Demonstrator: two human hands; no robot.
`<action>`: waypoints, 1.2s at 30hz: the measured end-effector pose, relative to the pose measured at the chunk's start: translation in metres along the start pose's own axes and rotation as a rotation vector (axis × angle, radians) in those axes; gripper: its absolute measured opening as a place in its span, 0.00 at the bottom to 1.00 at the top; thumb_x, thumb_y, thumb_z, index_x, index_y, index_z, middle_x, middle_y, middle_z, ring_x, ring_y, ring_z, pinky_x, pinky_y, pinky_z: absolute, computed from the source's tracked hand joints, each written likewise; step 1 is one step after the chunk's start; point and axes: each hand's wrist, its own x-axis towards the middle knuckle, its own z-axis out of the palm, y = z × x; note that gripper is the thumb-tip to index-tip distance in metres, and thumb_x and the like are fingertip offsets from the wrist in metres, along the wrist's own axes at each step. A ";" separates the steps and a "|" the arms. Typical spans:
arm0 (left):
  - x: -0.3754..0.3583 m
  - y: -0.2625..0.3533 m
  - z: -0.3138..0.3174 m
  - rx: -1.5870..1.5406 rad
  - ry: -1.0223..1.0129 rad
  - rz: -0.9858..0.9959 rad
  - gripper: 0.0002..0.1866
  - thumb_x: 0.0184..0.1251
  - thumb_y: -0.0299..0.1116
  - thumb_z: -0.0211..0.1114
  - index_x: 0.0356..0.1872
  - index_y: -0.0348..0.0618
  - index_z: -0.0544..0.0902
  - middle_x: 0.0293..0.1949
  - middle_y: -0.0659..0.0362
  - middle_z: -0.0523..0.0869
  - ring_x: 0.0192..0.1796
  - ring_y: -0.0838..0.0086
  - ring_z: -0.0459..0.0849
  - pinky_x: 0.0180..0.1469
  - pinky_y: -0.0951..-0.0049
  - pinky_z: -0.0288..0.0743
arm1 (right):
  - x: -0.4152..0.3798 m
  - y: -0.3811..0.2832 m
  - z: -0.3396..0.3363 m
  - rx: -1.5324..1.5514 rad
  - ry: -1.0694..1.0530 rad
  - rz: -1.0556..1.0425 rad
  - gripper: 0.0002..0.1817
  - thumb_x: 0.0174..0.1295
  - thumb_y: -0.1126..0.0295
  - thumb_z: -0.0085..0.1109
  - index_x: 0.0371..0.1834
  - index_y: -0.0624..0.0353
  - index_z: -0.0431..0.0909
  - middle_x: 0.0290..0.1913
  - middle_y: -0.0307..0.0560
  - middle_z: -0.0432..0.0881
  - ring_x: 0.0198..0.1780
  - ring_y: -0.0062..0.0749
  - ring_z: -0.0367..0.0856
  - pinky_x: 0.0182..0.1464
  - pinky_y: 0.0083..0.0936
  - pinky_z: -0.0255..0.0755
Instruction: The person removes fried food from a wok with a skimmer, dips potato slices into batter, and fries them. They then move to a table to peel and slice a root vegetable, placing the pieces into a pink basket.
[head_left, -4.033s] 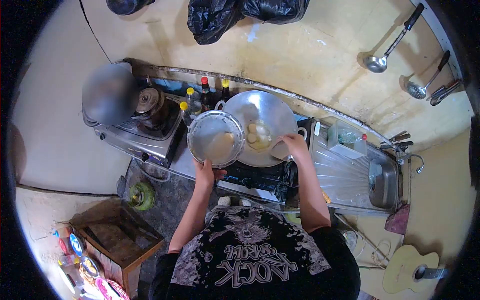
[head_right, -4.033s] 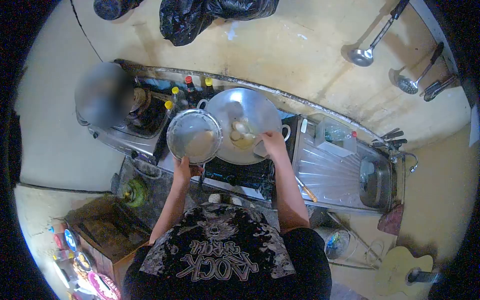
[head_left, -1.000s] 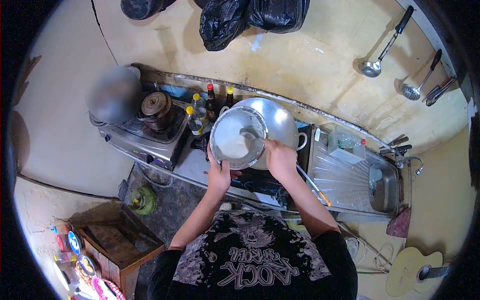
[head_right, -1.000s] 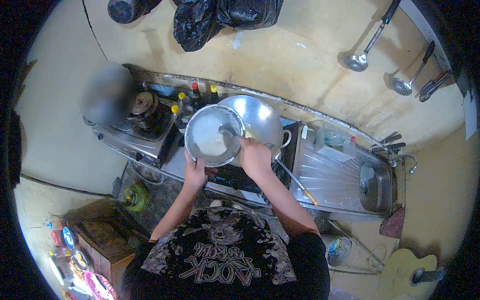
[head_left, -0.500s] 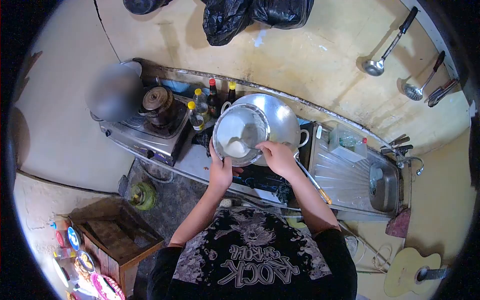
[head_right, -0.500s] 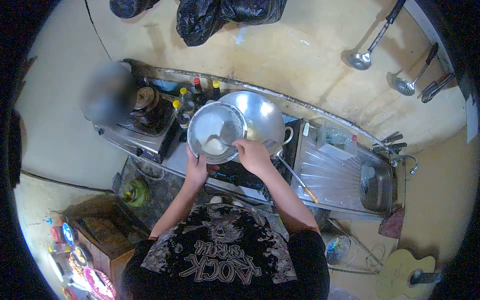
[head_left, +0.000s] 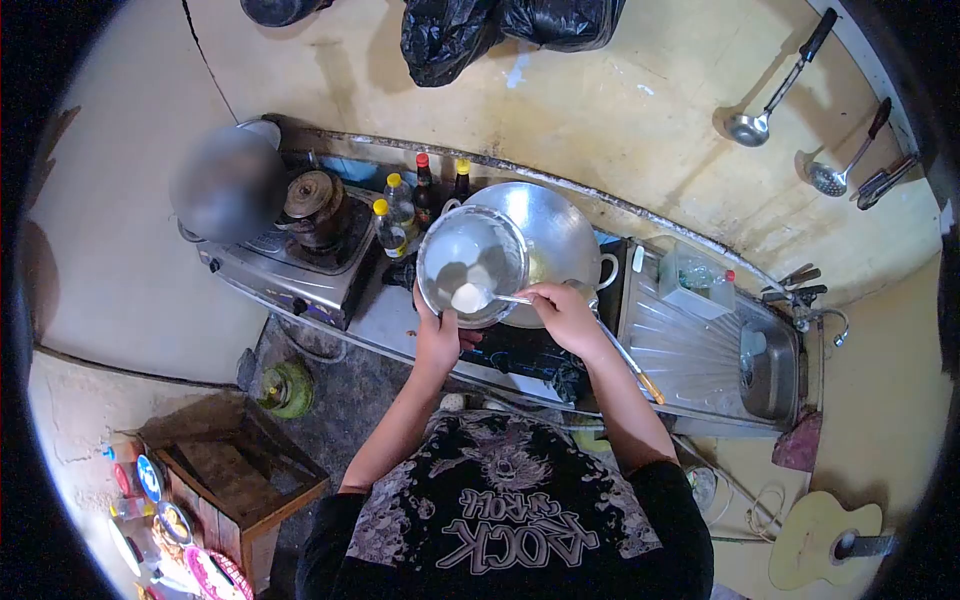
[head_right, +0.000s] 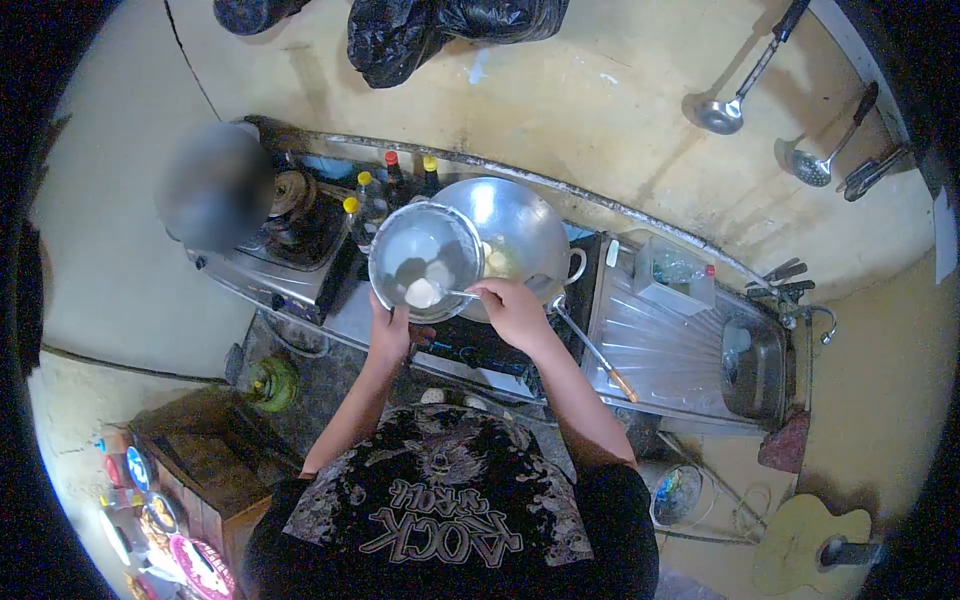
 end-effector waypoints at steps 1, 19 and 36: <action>0.000 0.001 0.000 0.005 -0.002 -0.003 0.33 0.69 0.26 0.38 0.68 0.52 0.30 0.39 0.44 0.79 0.22 0.69 0.83 0.18 0.78 0.76 | -0.001 -0.004 0.000 -0.001 0.002 0.022 0.12 0.61 0.72 0.47 0.40 0.64 0.80 0.41 0.53 0.83 0.48 0.37 0.79 0.52 0.27 0.68; 0.025 -0.007 0.004 -0.275 0.149 -0.137 0.21 0.69 0.35 0.43 0.59 0.47 0.49 0.40 0.46 0.78 0.26 0.63 0.84 0.22 0.70 0.78 | 0.022 0.024 -0.025 0.814 -0.017 0.433 0.11 0.64 0.72 0.49 0.43 0.66 0.78 0.14 0.26 0.55 0.14 0.12 0.50 0.16 0.15 0.43; 0.046 -0.012 -0.036 -0.267 0.251 -0.184 0.23 0.68 0.34 0.41 0.61 0.48 0.47 0.35 0.47 0.79 0.24 0.66 0.83 0.23 0.70 0.77 | 0.046 0.171 -0.011 -0.085 0.265 0.250 0.13 0.58 0.68 0.49 0.39 0.60 0.82 0.31 0.48 0.82 0.34 0.36 0.81 0.37 0.29 0.72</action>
